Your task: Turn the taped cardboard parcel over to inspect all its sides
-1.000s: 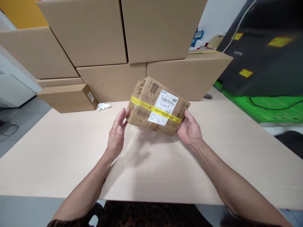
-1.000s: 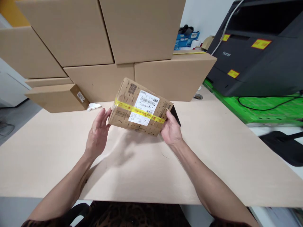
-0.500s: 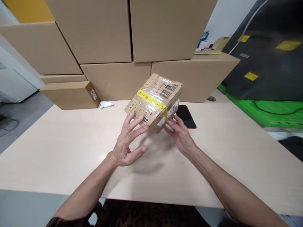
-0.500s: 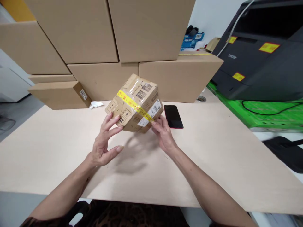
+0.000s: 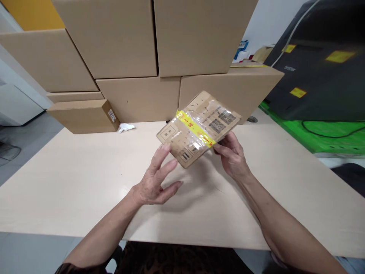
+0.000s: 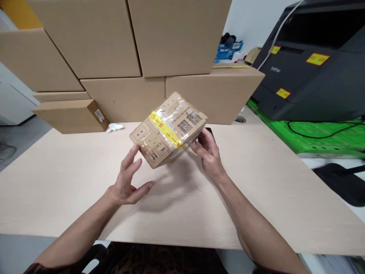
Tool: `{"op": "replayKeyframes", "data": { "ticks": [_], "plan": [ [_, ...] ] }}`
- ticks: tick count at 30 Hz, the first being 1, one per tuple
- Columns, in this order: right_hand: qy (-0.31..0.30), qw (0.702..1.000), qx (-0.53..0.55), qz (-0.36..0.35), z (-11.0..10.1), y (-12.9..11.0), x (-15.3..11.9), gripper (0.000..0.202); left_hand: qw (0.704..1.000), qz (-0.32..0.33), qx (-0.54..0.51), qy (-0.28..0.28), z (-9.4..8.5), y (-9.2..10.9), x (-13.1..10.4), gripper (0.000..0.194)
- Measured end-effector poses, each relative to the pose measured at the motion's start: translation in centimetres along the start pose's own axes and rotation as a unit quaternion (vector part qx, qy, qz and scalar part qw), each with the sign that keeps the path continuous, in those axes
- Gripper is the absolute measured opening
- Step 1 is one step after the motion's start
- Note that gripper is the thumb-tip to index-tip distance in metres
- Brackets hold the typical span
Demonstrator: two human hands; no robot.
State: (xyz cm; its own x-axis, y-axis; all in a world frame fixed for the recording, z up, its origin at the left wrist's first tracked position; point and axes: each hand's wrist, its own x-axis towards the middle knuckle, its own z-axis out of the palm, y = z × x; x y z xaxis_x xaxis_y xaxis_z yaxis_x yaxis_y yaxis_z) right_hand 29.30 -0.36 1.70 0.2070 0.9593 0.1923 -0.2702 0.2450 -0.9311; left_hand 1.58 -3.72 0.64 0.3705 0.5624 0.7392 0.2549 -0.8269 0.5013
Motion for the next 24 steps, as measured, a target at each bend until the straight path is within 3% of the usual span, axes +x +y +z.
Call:
{"op": "replayKeyframes", "data": {
  "ticks": [2,4,7,10,12,15,17,19,22,24],
  "plan": [
    [-0.029,0.999,-0.014,-0.02,0.2,0.4,-0.3,0.048,0.996,0.003,0.045,0.074,0.2,-0.6,-0.1,0.092],
    [-0.069,0.997,-0.027,0.004,0.3,1.0,-0.8,0.049,0.988,0.001,0.089,0.123,0.1,-1.3,0.0,0.112],
    [-0.141,0.986,-0.036,0.083,0.4,2.0,-1.3,0.05,0.987,0.023,0.111,0.115,-0.4,-2.2,0.3,0.126],
    [-0.171,0.976,-0.046,0.13,0.5,2.9,-1.6,0.053,0.989,0.017,0.086,0.121,-0.5,-2.1,0.3,0.108],
    [-0.145,0.978,-0.052,0.139,0.5,3.3,-1.7,0.06,0.981,-0.049,0.045,0.181,-0.4,-1.9,0.4,0.09],
    [-0.089,0.985,-0.054,0.137,0.6,3.5,-1.7,0.07,0.947,-0.196,-0.046,0.252,-0.2,-2.0,1.0,0.075],
    [-0.093,0.986,-0.052,0.125,0.7,3.5,-1.9,0.068,0.919,-0.297,-0.133,0.225,-0.2,-2.6,1.5,0.073],
    [-0.134,0.984,-0.048,0.108,0.9,3.4,-2.1,0.059,0.895,-0.36,-0.199,0.174,-0.2,-3.2,1.9,0.074],
    [-0.179,0.979,-0.052,0.08,1.1,3.4,-2.3,0.046,0.916,-0.338,-0.179,0.117,-0.4,-3.2,2.1,0.074],
    [-0.161,0.983,-0.055,0.068,1.1,3.4,-2.2,0.045,0.944,-0.295,-0.121,0.082,-0.7,-2.4,2.0,0.076]
  ]
}}
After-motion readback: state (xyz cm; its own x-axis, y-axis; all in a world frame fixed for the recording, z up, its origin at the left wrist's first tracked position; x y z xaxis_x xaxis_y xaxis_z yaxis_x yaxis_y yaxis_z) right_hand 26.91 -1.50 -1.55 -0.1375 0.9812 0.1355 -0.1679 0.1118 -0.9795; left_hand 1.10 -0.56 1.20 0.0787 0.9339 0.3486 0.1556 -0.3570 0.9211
